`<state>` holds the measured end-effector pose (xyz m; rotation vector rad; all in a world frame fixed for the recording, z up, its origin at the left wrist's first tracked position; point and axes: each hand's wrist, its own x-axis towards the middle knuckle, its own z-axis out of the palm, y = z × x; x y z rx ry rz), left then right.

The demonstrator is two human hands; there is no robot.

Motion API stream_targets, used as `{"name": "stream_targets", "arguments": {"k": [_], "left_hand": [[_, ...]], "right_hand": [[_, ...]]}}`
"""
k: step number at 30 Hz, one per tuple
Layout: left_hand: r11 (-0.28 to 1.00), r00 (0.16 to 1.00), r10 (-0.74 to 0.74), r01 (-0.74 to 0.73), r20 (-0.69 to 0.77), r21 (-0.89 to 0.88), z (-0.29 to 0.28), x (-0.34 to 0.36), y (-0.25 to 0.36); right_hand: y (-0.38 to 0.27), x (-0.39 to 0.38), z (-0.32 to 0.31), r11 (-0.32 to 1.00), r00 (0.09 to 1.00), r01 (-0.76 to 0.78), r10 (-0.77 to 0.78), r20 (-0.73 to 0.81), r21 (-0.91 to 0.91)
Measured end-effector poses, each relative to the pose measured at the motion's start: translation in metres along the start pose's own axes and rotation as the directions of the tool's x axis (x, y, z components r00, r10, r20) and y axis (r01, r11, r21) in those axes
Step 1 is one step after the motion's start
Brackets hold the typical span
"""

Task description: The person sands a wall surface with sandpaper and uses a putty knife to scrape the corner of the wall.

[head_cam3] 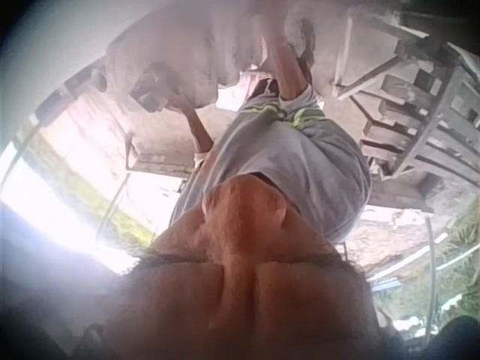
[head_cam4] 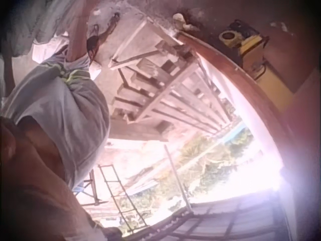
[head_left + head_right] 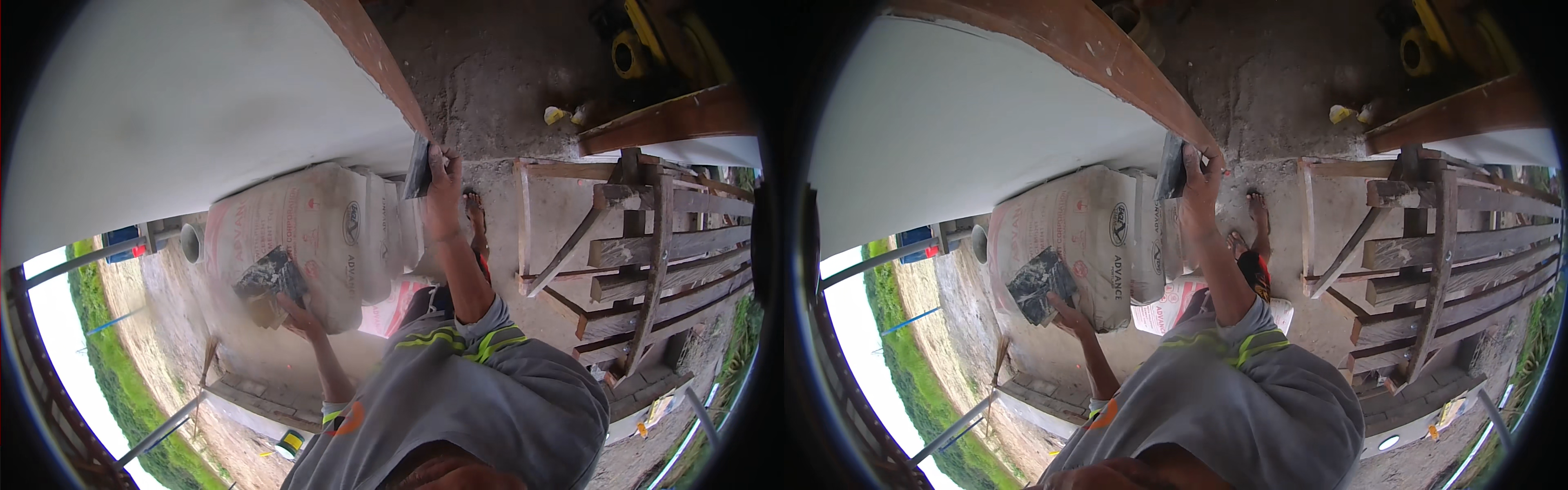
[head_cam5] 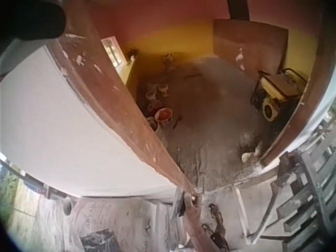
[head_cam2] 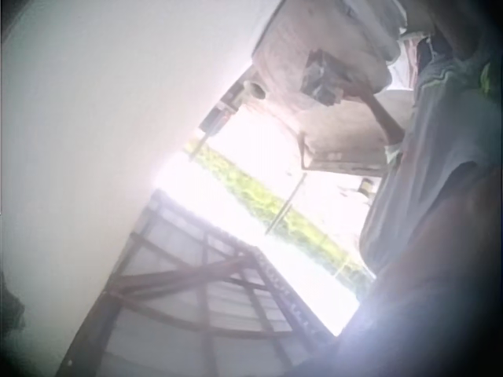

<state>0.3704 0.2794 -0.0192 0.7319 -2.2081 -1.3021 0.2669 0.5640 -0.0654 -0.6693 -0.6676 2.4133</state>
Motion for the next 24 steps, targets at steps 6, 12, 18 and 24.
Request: {"name": "stream_targets", "arguments": {"k": [6,12,18,24], "left_hand": [[0.995,0.996,-0.086,0.086,0.005,-0.045,0.0,0.002,-0.001],[0.999,0.999,0.048,-0.048,-0.016,-0.011,-0.01,0.015,-0.042],[0.999,0.999,0.038,-0.038,-0.019,0.0,-0.012,0.014,-0.045],[0.999,0.999,-0.015,0.017,-0.038,0.04,-0.005,0.009,-0.025]], "right_hand": [[-0.004,0.004,0.021,0.998,0.996,-0.054,0.055,0.069,-0.025],[0.005,0.012,0.013,1.0,0.999,-0.024,0.025,0.044,-0.014],[0.007,0.019,0.011,0.998,0.996,-0.067,0.068,0.056,-0.005],[0.006,0.017,0.015,0.996,0.993,-0.086,0.085,0.076,0.006]]}}
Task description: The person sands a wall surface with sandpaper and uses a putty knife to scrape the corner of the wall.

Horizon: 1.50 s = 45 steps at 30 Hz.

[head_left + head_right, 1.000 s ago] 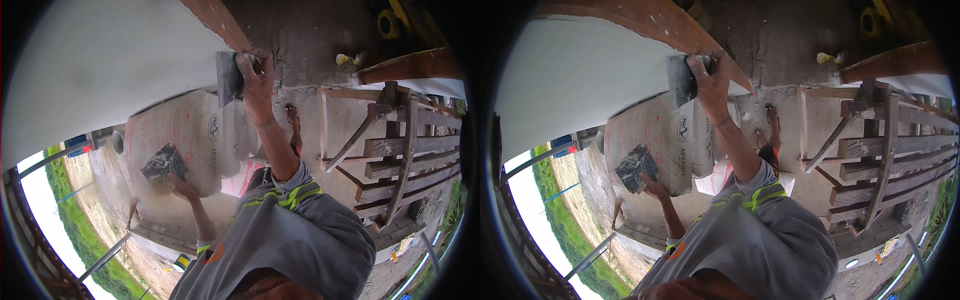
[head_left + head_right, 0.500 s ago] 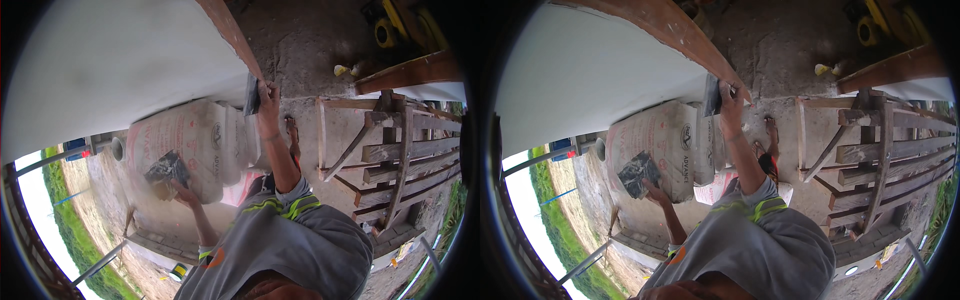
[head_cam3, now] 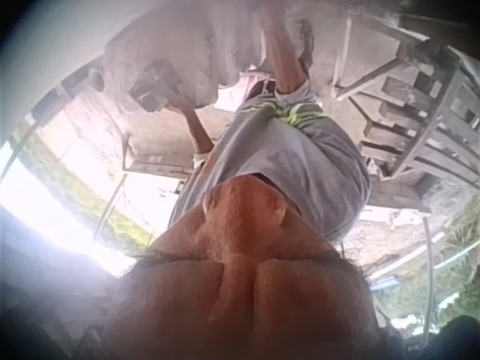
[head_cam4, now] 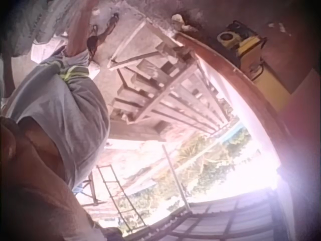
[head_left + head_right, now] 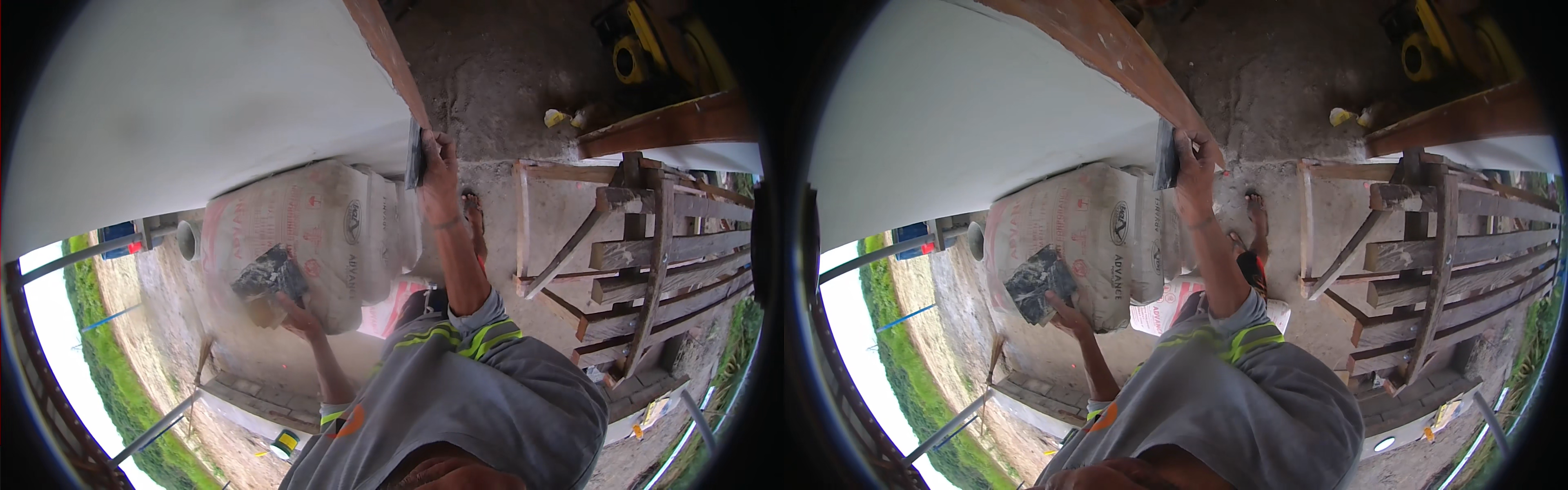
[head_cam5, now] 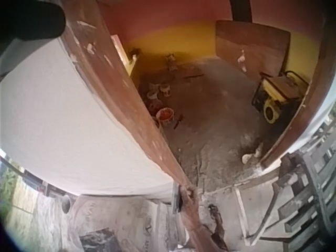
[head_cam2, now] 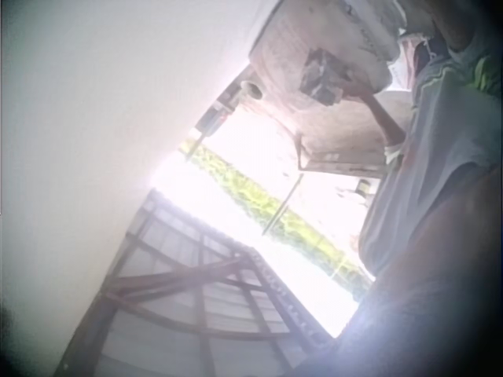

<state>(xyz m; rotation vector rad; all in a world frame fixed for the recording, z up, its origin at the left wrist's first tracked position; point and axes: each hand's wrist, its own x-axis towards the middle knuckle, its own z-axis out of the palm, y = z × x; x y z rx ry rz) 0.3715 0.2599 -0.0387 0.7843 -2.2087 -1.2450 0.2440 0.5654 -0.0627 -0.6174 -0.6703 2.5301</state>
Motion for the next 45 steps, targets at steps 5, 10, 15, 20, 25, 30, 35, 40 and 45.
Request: {"name": "stream_targets", "arguments": {"k": [5,10,15,20,25,30,35,40,45], "left_hand": [[0.992,0.998,-0.055,0.058,0.028,-0.112,-0.002,-0.001,0.006],[0.988,0.996,-0.09,0.089,-0.004,-0.123,0.006,-0.006,0.017],[0.978,0.979,-0.2,0.197,0.045,0.068,0.007,-0.02,0.062],[0.994,0.996,-0.091,0.091,-0.008,0.067,0.007,-0.017,0.049],[0.986,0.993,-0.119,0.119,0.012,-0.12,0.012,-0.008,0.035],[0.996,0.999,-0.024,0.022,-0.026,-0.081,0.005,-0.007,0.021],[0.995,0.996,-0.093,0.093,0.014,-0.033,0.004,-0.012,0.033],[0.993,0.995,-0.102,0.102,0.009,-0.051,0.006,-0.011,0.031],[0.996,1.0,-0.029,0.029,-0.008,-0.08,0.007,-0.006,0.015]], "right_hand": [[0.004,-0.012,0.015,0.994,0.999,-0.011,0.006,0.043,0.107],[0.011,0.006,0.005,0.998,0.998,0.07,-0.07,0.005,0.004],[0.0,0.005,0.007,0.994,0.997,0.076,-0.078,-0.024,-0.074],[-0.001,0.002,0.005,0.995,0.999,0.038,-0.04,-0.02,-0.087],[-0.017,0.013,0.024,0.989,0.993,0.105,-0.099,0.064,-0.107],[-0.023,0.012,0.024,0.963,0.983,0.165,-0.143,0.117,-0.212],[-0.02,-0.001,0.009,0.972,0.993,0.116,-0.12,-0.006,-0.202],[-0.016,-0.002,0.004,0.973,0.994,0.109,-0.112,-0.003,-0.204],[-0.02,-0.001,0.006,0.972,0.992,0.125,-0.123,0.024,-0.197]]}}
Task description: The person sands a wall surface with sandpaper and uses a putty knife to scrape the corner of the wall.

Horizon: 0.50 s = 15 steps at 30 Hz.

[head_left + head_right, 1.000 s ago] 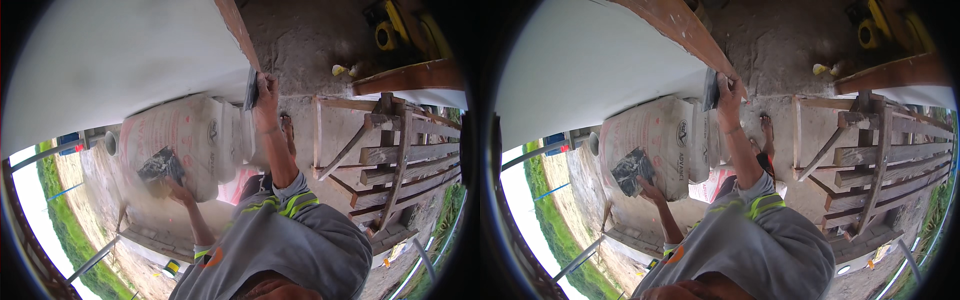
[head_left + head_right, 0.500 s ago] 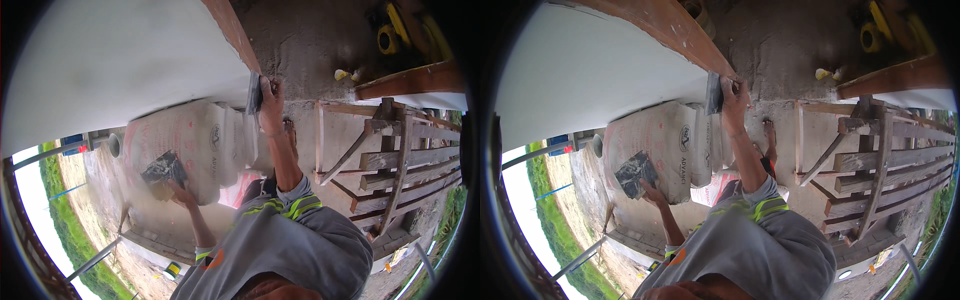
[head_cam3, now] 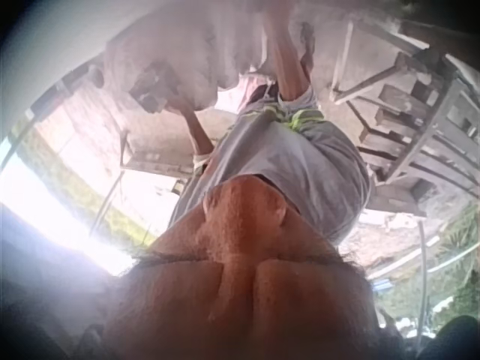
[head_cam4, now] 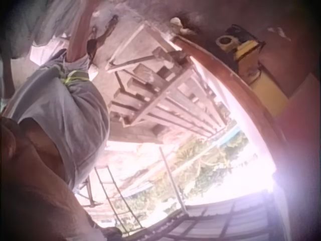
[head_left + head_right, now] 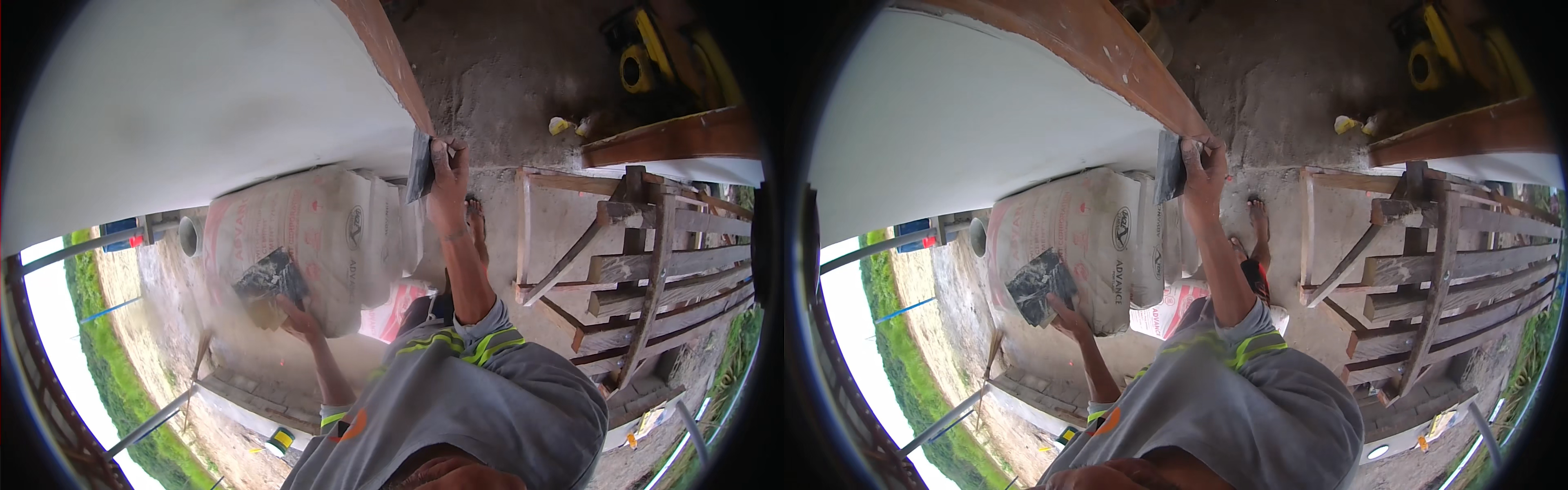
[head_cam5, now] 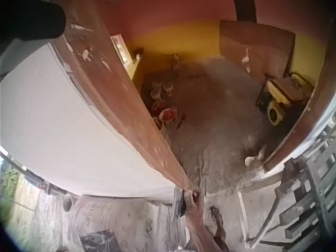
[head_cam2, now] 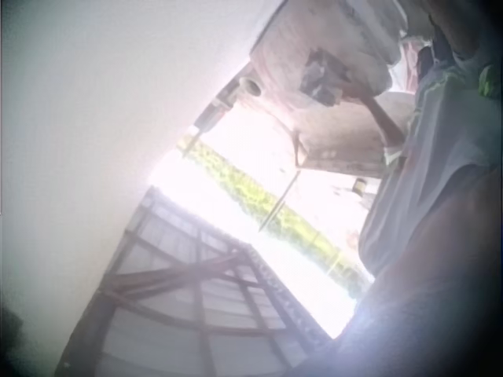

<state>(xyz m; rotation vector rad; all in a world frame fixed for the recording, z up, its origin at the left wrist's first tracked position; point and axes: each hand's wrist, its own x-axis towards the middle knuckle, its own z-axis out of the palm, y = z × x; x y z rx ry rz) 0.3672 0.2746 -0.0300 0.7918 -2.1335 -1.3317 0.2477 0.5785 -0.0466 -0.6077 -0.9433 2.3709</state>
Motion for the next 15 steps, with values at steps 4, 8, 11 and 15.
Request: {"name": "stream_targets", "arguments": {"k": [4,8,11,15], "left_hand": [[0.845,0.936,0.304,-0.351,0.178,0.403,-0.022,0.014,-0.053],[0.913,0.953,0.282,-0.302,0.112,0.274,-0.01,0.004,-0.016],[0.872,0.929,0.348,-0.37,0.126,0.319,-0.019,0.011,-0.031],[0.93,0.956,0.285,-0.293,0.069,0.222,-0.014,0.008,-0.027]], "right_hand": [[-0.074,-0.013,0.021,0.993,0.996,0.053,-0.046,0.071,-0.109],[-0.133,-0.009,0.005,0.985,0.982,0.11,-0.087,0.169,-0.131],[-0.155,-0.017,0.015,0.965,0.975,0.163,-0.126,0.181,-0.207],[-0.162,-0.035,0.042,0.601,0.889,0.457,-0.318,0.328,-0.656]]}}
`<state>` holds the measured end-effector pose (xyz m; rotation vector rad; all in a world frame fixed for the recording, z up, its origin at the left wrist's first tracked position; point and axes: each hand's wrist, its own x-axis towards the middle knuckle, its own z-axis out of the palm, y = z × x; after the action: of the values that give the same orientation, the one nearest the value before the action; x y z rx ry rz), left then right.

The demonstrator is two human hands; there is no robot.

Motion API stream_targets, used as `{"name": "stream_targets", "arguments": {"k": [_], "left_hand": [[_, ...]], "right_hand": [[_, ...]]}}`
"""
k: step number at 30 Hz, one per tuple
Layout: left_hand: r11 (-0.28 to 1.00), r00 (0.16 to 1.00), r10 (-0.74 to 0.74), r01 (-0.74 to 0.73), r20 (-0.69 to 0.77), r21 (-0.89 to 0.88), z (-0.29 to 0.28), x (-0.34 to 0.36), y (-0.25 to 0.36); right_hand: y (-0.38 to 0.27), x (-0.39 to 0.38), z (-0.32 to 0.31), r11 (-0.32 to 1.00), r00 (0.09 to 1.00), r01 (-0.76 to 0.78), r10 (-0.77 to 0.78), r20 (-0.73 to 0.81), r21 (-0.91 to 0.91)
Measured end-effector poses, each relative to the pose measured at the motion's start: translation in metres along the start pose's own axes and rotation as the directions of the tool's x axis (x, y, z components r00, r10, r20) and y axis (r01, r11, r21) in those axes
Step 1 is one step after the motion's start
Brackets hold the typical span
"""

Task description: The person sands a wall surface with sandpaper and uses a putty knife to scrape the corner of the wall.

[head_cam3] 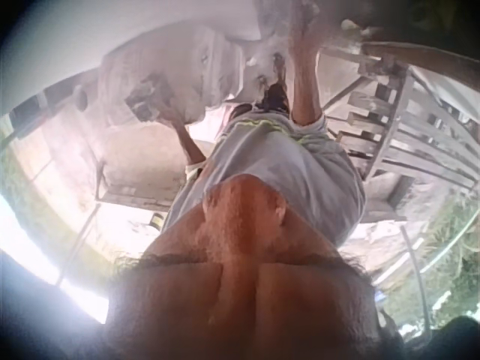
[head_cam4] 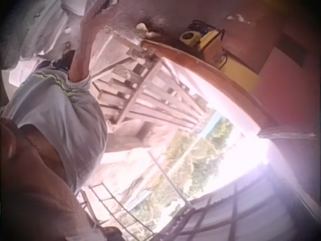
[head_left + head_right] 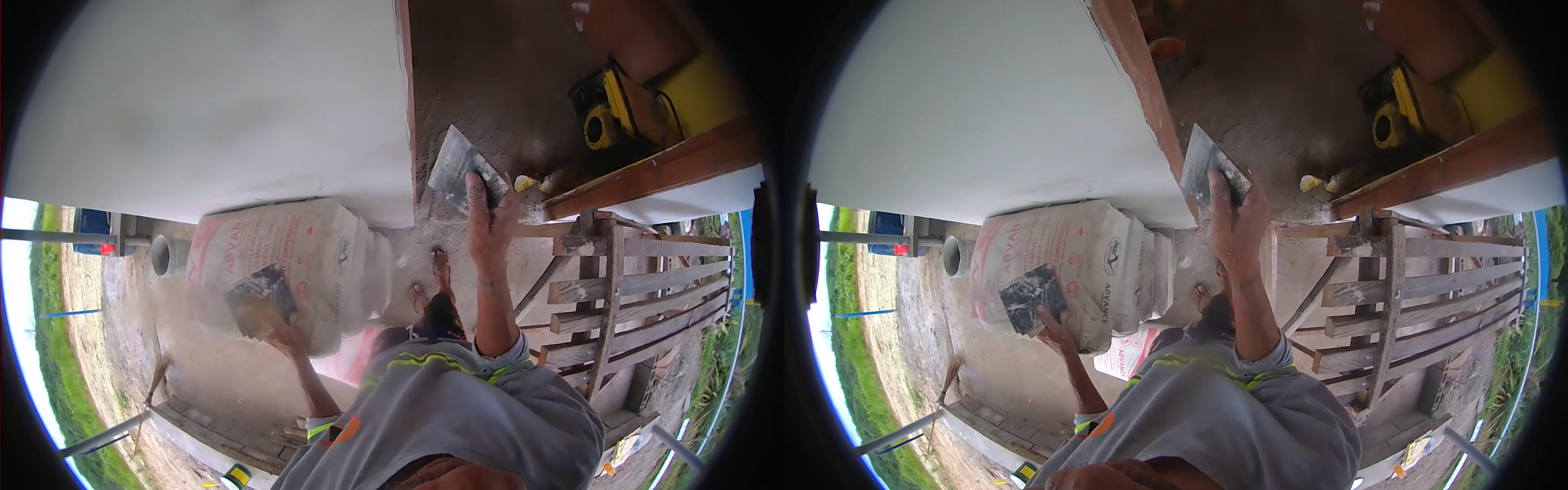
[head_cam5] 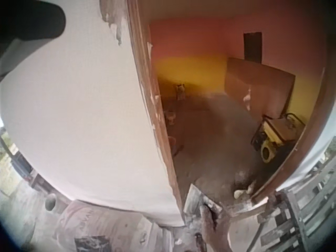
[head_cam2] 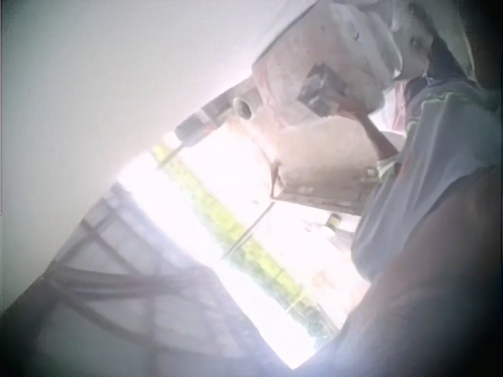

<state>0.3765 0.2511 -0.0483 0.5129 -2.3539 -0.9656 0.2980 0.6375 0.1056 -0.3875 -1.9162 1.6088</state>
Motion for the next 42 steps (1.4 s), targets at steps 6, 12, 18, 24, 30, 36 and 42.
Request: {"name": "stream_targets", "arguments": {"k": [6,12,18,24,30,36,42], "left_hand": [[0.988,0.993,-0.117,0.118,0.013,-0.102,-0.001,0.001,0.014],[0.988,0.998,-0.066,0.064,-0.01,-0.14,-0.002,0.001,0.033],[0.983,0.99,-0.136,0.138,0.017,-0.123,-0.002,0.003,0.028],[0.973,0.985,-0.173,0.175,0.029,-0.152,0.0,0.006,-0.004],[0.991,0.996,-0.083,0.082,-0.008,-0.109,0.002,0.007,-0.017],[0.988,0.988,-0.151,0.152,0.008,-0.015,-0.005,0.005,0.01],[0.986,0.989,-0.147,0.144,-0.022,-0.083,0.001,0.003,0.017]], "right_hand": [[0.019,-0.017,0.05,0.944,0.991,-0.01,0.053,-0.121,0.328],[0.089,-0.003,0.04,0.218,0.901,-0.394,0.285,0.328,0.893],[0.074,-0.011,0.065,0.21,0.916,-0.377,0.228,0.33,0.902],[0.084,-0.009,0.073,0.207,0.92,-0.355,0.253,0.301,0.912],[0.077,-0.009,0.084,0.172,0.918,-0.35,0.259,0.301,0.921],[0.045,-0.006,0.095,0.323,0.957,-0.291,0.118,0.266,0.901],[0.074,-0.028,0.094,0.094,0.934,-0.269,0.27,0.235,0.959]]}}
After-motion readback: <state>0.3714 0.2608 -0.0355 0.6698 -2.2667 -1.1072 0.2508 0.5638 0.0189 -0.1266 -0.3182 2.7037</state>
